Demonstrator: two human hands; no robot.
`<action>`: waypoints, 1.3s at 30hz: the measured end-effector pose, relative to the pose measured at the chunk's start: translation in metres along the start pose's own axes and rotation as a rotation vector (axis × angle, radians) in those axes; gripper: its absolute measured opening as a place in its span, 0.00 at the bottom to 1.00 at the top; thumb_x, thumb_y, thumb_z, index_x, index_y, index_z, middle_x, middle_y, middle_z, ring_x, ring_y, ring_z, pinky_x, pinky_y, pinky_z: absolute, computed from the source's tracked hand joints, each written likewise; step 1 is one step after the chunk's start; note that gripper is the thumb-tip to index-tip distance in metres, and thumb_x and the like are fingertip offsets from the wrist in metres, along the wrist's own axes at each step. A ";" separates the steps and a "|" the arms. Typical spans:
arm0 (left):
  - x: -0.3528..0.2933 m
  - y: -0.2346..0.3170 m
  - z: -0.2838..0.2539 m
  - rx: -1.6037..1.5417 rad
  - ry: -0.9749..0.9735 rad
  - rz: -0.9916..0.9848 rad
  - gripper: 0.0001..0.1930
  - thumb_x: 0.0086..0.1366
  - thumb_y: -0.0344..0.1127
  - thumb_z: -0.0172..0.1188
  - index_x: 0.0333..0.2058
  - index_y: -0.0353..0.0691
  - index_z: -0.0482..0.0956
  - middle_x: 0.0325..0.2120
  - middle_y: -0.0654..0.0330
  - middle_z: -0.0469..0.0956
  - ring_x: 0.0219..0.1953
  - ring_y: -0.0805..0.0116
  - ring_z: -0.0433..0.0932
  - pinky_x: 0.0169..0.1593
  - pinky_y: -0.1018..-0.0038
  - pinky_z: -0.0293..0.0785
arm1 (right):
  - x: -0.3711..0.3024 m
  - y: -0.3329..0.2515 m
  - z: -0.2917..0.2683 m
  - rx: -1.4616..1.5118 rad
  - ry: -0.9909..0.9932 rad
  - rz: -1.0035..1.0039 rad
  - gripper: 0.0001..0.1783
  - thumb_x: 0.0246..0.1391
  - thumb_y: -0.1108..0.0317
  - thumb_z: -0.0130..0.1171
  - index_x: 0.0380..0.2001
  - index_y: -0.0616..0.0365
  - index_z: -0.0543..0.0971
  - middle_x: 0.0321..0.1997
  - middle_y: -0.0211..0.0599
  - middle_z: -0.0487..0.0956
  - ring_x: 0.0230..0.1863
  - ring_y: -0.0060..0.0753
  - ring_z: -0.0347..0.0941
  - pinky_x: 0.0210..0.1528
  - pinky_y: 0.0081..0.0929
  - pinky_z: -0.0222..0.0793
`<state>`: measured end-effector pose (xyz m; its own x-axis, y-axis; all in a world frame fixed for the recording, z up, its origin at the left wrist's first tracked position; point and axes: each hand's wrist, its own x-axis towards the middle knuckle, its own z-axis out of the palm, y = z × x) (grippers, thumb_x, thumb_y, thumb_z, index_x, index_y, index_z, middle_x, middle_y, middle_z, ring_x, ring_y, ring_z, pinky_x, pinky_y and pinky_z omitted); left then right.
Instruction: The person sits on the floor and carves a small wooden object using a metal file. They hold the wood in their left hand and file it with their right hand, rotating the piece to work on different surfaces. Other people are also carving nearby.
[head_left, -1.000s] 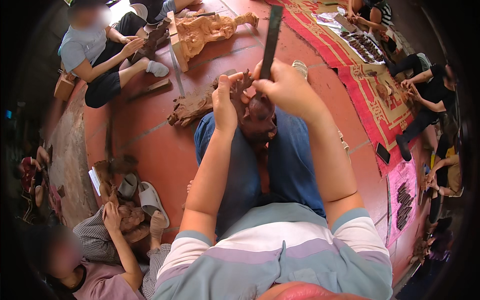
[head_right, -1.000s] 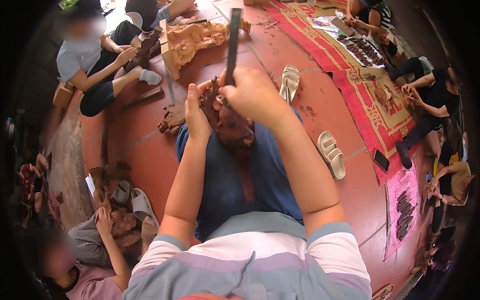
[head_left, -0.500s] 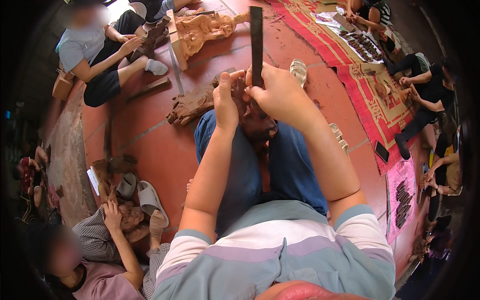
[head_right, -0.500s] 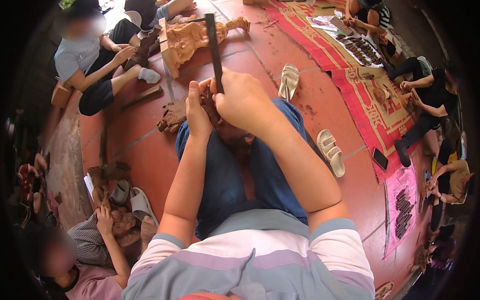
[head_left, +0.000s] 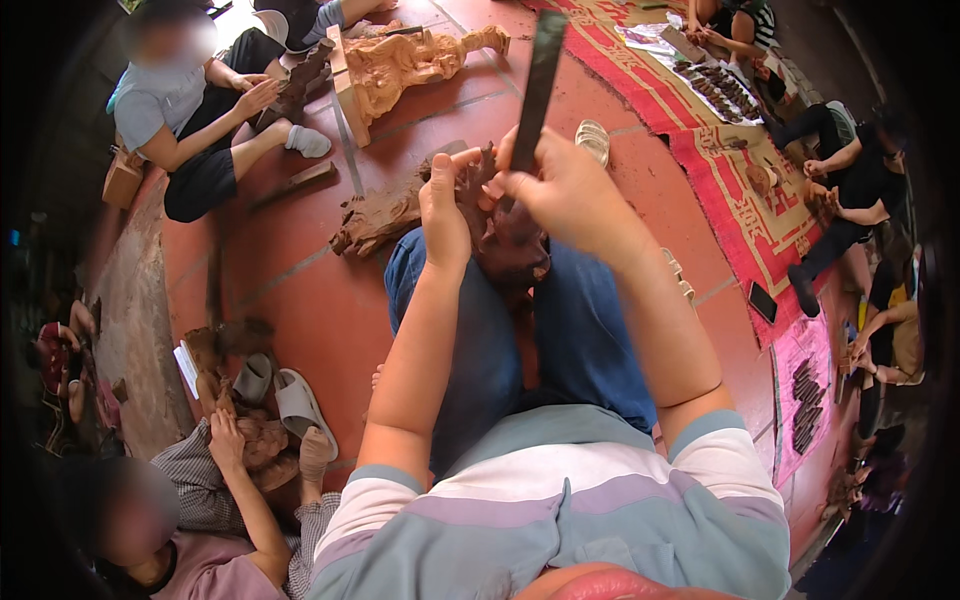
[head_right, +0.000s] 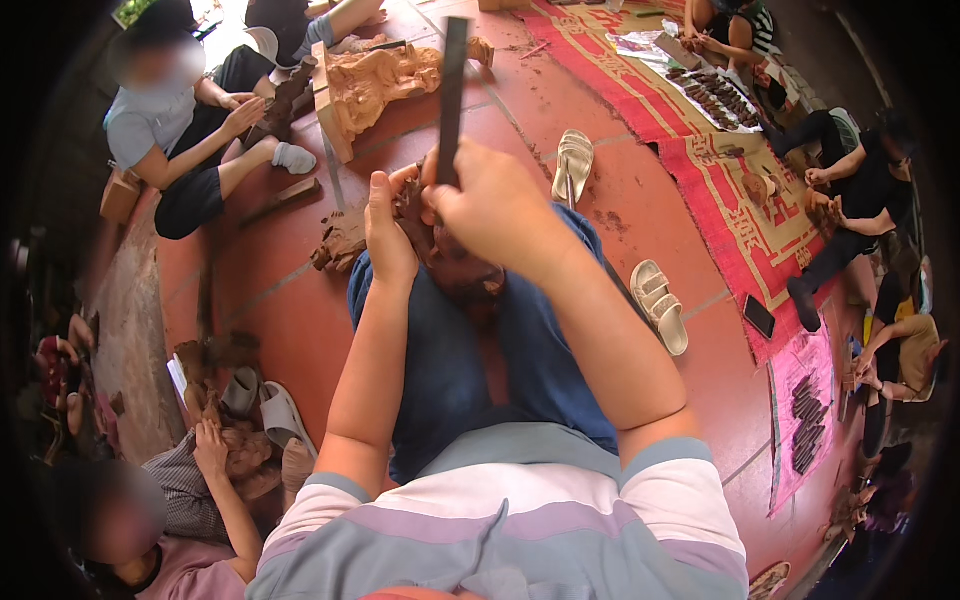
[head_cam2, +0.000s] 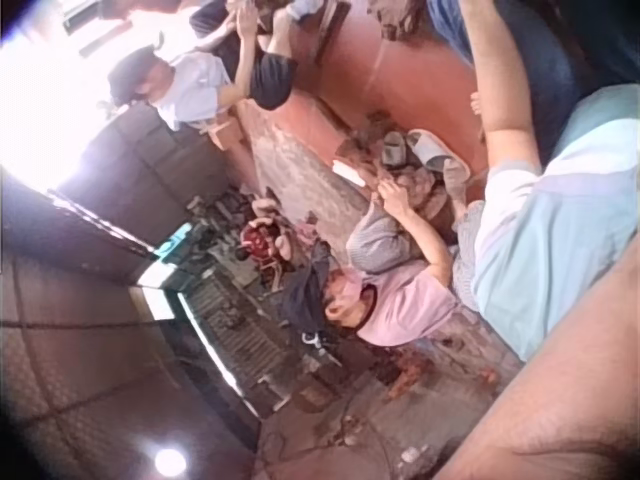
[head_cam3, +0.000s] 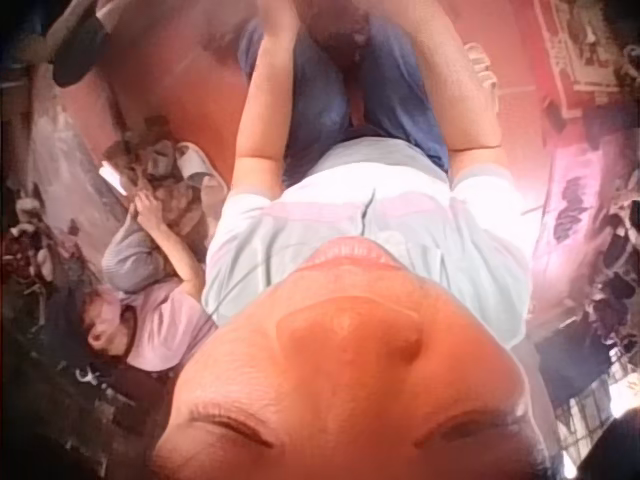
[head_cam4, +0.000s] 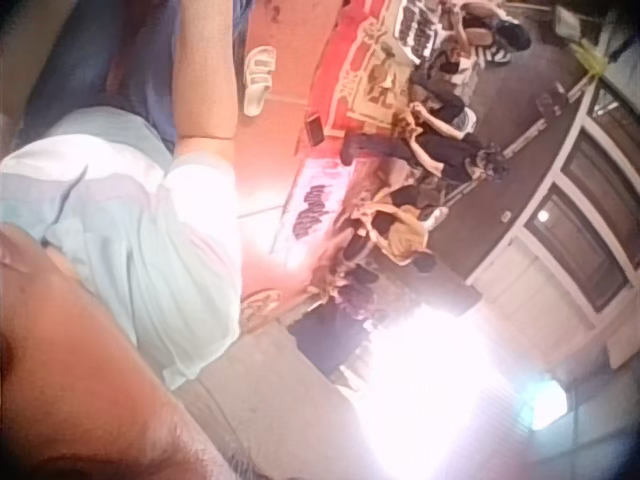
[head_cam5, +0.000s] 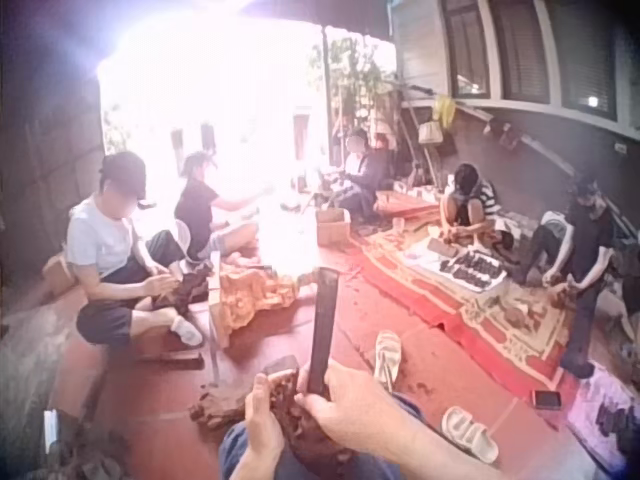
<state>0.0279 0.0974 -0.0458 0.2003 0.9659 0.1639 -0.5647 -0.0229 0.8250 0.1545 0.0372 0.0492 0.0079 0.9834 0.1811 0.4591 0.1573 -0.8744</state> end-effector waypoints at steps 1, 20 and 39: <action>0.000 0.000 -0.001 -0.003 0.009 0.001 0.29 0.71 0.55 0.41 0.43 0.28 0.75 0.33 0.52 0.80 0.21 0.74 0.70 0.25 0.79 0.68 | -0.005 -0.015 0.002 -0.186 -0.031 -0.024 0.04 0.53 0.74 0.57 0.32 0.60 0.72 0.30 0.33 0.77 0.34 0.21 0.75 0.38 0.21 0.69; -0.005 0.003 0.003 0.051 -0.015 -0.001 0.30 0.71 0.55 0.40 0.43 0.29 0.76 0.34 0.53 0.80 0.23 0.75 0.72 0.29 0.79 0.69 | 0.014 0.014 -0.018 0.112 -0.017 0.163 0.04 0.54 0.74 0.57 0.31 0.60 0.72 0.27 0.30 0.76 0.30 0.21 0.73 0.36 0.21 0.68; 0.000 0.002 0.001 0.058 -0.001 0.007 0.32 0.71 0.57 0.38 0.42 0.29 0.77 0.29 0.57 0.79 0.28 0.73 0.76 0.31 0.79 0.72 | 0.001 0.017 -0.010 0.024 0.108 -0.031 0.08 0.49 0.69 0.59 0.32 0.59 0.77 0.26 0.48 0.79 0.30 0.50 0.77 0.38 0.40 0.71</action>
<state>0.0277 0.0969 -0.0439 0.1979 0.9654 0.1701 -0.5190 -0.0440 0.8537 0.1715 0.0402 0.0396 0.0907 0.9629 0.2542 0.4393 0.1904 -0.8779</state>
